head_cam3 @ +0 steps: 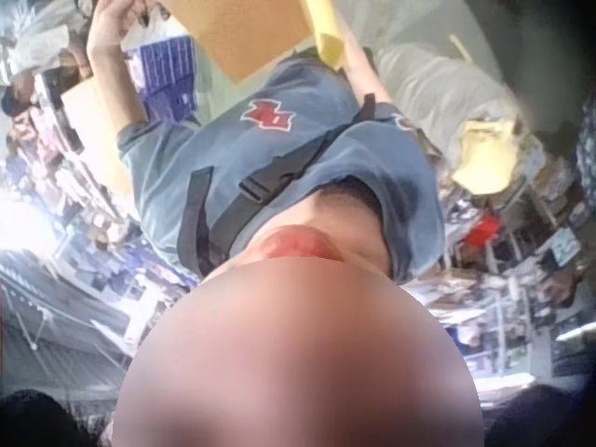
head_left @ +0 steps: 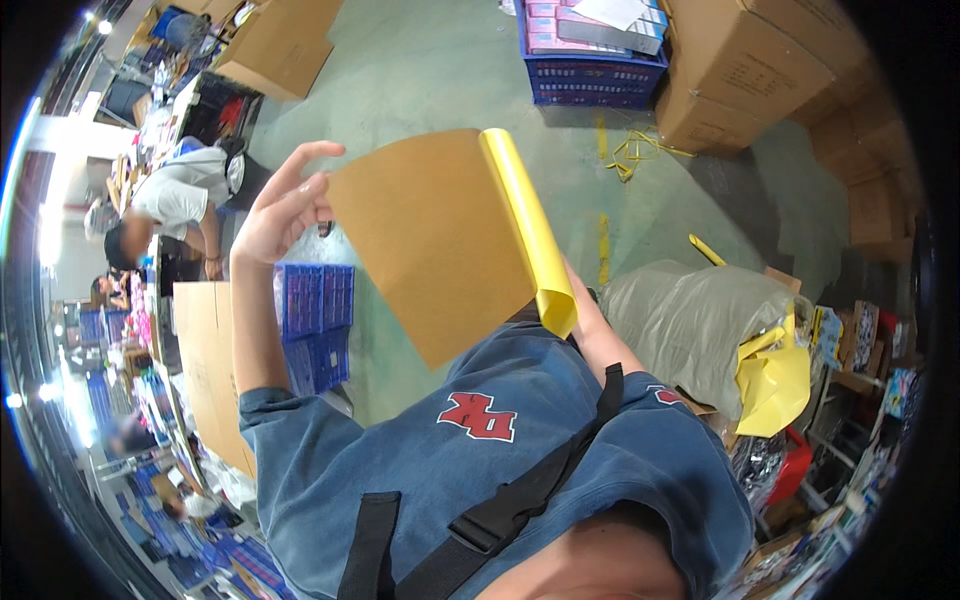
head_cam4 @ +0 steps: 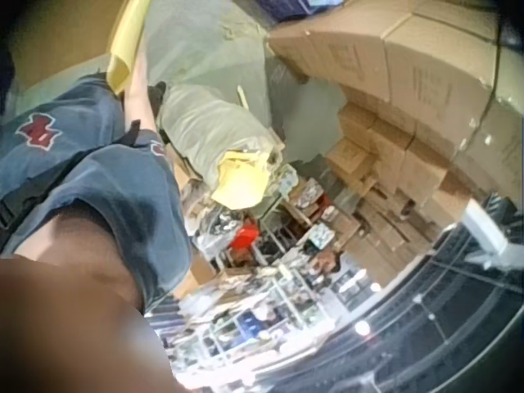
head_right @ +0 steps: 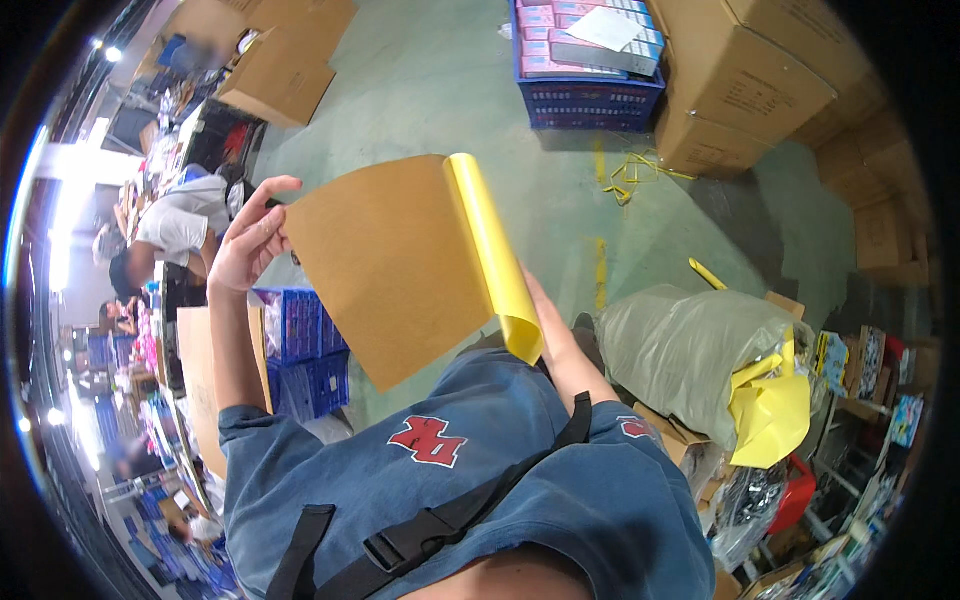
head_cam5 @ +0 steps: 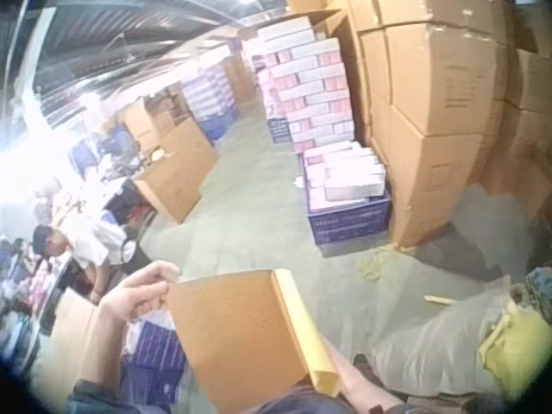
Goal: The person folds flat cardboard sheets into box shapes and secures the seams with small pieces of tape. They repeatedly pick up sheets, fold the flaps, and apply tape to hold the box together before moving to the next sheet.
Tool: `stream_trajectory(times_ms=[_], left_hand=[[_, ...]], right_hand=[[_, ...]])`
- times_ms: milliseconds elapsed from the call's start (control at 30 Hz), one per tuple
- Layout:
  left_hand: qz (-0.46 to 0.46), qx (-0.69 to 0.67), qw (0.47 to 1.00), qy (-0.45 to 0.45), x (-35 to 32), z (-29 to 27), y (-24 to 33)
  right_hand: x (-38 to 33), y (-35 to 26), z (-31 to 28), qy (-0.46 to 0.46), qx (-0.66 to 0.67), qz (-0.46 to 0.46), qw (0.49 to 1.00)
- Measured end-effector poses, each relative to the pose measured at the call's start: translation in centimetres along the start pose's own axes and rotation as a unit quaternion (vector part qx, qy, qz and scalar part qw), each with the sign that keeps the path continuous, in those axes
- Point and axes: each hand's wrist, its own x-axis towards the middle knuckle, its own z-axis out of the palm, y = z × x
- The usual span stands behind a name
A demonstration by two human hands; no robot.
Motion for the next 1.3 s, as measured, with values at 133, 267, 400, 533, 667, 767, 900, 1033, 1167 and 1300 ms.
stream_trajectory(times_ms=[133, 267, 400, 533, 667, 767, 900, 1033, 1167, 1300], left_hand=[[-0.002, -0.028, 0.995, 0.092, -3.1, 1.3, -2.3], [-0.003, -0.039, 0.999, 0.006, -2.7, 3.5, -3.4], [-0.052, 0.018, 0.998, -0.026, -0.8, 6.0, -3.6], [-0.052, 0.083, 0.994, -0.051, 1.1, 7.5, -3.9], [0.013, 0.051, 0.998, -0.022, 3.3, 8.5, -5.4], [0.038, 0.084, 0.995, 0.035, 5.2, 9.4, -7.1], [0.054, 0.062, 0.997, 0.013, 7.1, 10.3, -7.2], [0.044, 0.061, 0.997, -0.007, 8.5, 11.4, -6.2], [0.041, 0.127, 0.990, -0.053, 10.2, 10.7, -5.3], [0.080, 0.151, 0.985, -0.027, 11.0, 7.4, -3.4]], right_hand=[[2.1, -2.9, -5.2, -0.065, 0.246, 0.238, 0.937], [0.6, -6.3, -10.3, -0.259, 0.285, 0.263, 0.885], [-2.5, -9.1, -12.7, -0.072, 0.010, 0.240, 0.968], [-4.3, -10.9, -15.9, -0.043, 0.030, 0.192, 0.980], [-6.9, -13.7, -21.9, 0.066, -0.087, 0.120, 0.987], [-9.1, -16.0, -25.9, 0.113, -0.153, 0.051, 0.980], [-13.5, -18.9, -29.8, 0.167, -0.178, -0.002, 0.970], [-19.0, -21.8, -32.9, 0.238, -0.257, 0.007, 0.936], [-25.1, -25.2, -35.8, 0.266, -0.296, -0.043, 0.917], [-32.4, -28.3, -39.6, 0.420, -0.257, -0.079, 0.866]])
